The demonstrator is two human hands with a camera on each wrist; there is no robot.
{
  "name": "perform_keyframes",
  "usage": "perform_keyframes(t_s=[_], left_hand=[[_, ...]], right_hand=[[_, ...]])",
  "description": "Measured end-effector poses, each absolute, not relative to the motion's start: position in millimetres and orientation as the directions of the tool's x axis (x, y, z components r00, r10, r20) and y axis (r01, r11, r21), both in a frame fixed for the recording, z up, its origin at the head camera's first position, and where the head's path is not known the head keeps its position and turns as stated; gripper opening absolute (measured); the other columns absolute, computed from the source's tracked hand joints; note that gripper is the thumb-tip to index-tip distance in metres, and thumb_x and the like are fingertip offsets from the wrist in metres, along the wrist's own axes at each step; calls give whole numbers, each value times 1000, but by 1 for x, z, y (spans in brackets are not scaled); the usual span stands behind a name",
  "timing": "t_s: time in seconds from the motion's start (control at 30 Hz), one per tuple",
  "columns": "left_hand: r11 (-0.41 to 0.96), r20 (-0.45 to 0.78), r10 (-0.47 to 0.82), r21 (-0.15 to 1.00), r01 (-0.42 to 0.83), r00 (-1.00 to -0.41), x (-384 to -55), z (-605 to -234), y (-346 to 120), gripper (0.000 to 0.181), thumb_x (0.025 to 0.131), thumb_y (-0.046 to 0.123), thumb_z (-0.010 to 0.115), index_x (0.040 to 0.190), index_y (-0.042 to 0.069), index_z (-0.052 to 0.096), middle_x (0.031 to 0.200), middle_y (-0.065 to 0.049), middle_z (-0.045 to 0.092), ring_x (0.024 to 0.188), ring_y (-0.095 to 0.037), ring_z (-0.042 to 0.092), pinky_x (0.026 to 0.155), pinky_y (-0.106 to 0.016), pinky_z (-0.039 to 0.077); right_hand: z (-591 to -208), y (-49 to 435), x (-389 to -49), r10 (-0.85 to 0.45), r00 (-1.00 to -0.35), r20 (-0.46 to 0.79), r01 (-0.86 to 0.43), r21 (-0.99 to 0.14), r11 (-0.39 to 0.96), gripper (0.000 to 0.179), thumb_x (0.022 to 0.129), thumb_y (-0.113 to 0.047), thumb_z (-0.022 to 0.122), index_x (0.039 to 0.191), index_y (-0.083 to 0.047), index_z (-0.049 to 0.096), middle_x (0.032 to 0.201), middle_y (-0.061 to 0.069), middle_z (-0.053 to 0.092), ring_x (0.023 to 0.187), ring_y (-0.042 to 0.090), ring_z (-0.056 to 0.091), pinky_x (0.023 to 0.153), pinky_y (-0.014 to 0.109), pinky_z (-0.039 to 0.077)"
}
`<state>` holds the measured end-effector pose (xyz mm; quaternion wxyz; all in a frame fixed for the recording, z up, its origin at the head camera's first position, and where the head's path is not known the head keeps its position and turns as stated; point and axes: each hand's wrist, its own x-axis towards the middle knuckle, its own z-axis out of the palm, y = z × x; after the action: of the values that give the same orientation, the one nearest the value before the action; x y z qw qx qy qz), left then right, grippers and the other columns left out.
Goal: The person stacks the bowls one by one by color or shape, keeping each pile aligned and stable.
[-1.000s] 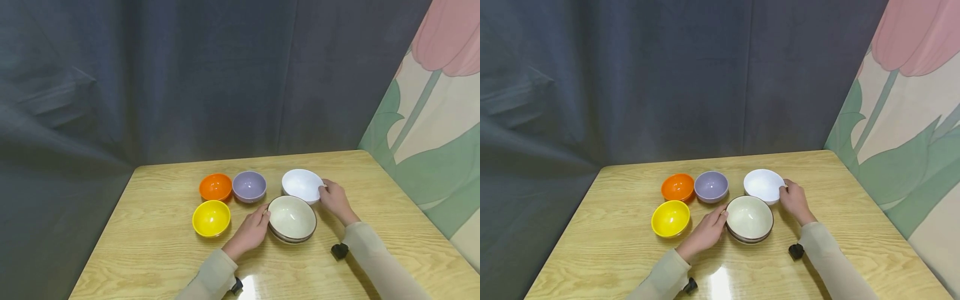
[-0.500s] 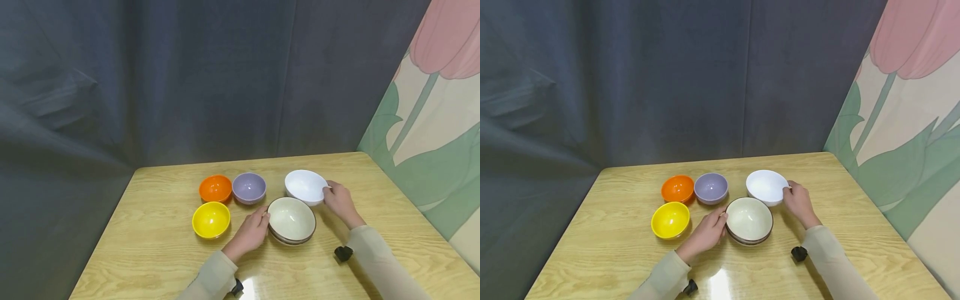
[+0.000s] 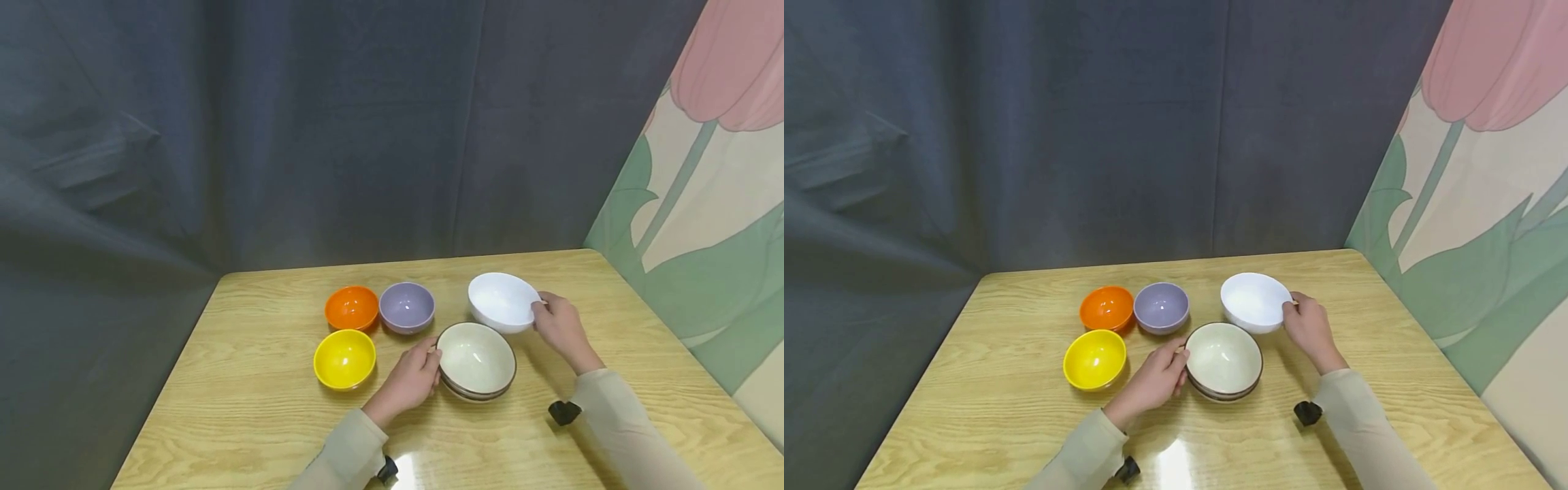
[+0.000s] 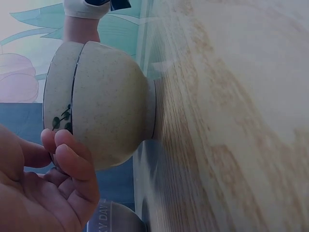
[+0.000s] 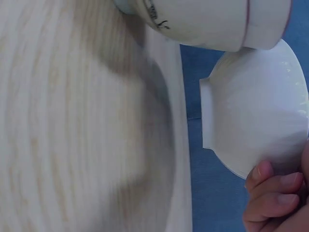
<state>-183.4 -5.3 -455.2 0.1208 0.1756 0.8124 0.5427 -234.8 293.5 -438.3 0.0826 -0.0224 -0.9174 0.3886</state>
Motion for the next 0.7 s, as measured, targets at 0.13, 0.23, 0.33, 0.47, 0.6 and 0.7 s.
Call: perform_keyframes(t_s=[0.13,0.23,0.33,0.47,0.6,0.7], left_hand=[[348,-11,419,926,149,-908,-184,-456,-5,44,108,17,41,148,-2,41,63,1,51,48,-10,47,47,-24,42],[345,-13,421,927,147,-907,-184,-456,-5,45,108,18,41,148,-2,41,64,1,51,48,-10,47,47,-24,43],[343,-10,425,927,151,-905,-184,-455,-5,45,108,18,41,148,-3,40,64,1,51,49,-10,47,47,-24,43],[341,-7,428,927,154,-904,-184,-455,-5,45,108,17,41,147,-4,40,63,2,51,48,-9,47,47,-23,42],[339,-6,427,928,154,-904,-185,-456,-5,44,108,17,41,147,-3,41,63,2,51,48,-9,47,47,-23,42],[341,-11,429,928,150,-903,-184,-456,-5,45,108,17,40,148,-3,40,64,1,51,48,-10,47,47,-23,42]], right_hand=[[-432,293,-231,107,-984,144,-31,-724,689,46,101,-13,34,131,16,53,79,16,68,64,18,57,52,29,45],[-426,292,-228,107,-981,162,-44,-721,691,45,101,-13,34,129,15,55,81,17,68,63,17,57,51,28,45],[-420,290,-226,106,-980,167,-48,-722,690,44,101,-13,35,129,15,56,82,18,68,63,16,57,50,27,45],[-414,287,-222,103,-981,167,-51,-724,688,44,101,-13,36,129,14,56,81,17,67,63,17,56,50,27,44],[-409,283,-217,98,-980,175,-59,-720,691,43,101,-13,36,129,13,57,80,16,67,62,19,56,50,28,44],[-405,280,-214,100,-978,181,-62,-717,694,43,101,-13,36,129,13,56,79,16,67,63,19,57,50,28,44]])
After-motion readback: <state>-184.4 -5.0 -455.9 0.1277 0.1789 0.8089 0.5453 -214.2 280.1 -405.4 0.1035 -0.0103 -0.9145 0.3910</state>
